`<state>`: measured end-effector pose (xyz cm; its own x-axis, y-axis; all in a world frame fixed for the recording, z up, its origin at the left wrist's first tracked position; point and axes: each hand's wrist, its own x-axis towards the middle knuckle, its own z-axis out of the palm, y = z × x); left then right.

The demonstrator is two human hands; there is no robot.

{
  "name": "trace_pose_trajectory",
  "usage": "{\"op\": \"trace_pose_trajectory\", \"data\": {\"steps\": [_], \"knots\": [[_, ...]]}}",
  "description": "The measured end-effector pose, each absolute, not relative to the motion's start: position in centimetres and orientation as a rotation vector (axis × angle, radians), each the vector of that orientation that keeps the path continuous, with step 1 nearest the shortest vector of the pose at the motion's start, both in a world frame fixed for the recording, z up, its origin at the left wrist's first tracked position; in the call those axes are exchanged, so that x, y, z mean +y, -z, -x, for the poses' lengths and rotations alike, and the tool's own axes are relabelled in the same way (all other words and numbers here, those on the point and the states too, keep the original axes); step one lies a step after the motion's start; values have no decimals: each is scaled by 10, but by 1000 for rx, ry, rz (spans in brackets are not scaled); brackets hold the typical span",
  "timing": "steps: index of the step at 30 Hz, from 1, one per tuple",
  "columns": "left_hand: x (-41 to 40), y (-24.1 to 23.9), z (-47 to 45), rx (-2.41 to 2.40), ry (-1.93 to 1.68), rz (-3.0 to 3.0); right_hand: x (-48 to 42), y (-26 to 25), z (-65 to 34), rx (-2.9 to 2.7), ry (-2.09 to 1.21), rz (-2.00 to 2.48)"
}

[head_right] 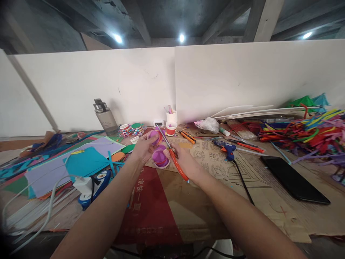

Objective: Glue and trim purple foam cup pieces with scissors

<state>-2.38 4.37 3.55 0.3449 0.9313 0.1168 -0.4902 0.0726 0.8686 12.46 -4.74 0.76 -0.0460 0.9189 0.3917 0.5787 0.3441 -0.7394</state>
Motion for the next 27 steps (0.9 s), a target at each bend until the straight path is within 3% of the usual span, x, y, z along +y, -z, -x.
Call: {"op": "trace_pose_trajectory", "data": {"steps": [27], "knots": [[29, -26, 6, 553, -1183, -736, -47, -10, -124, -1695, -490, 1285]]}}
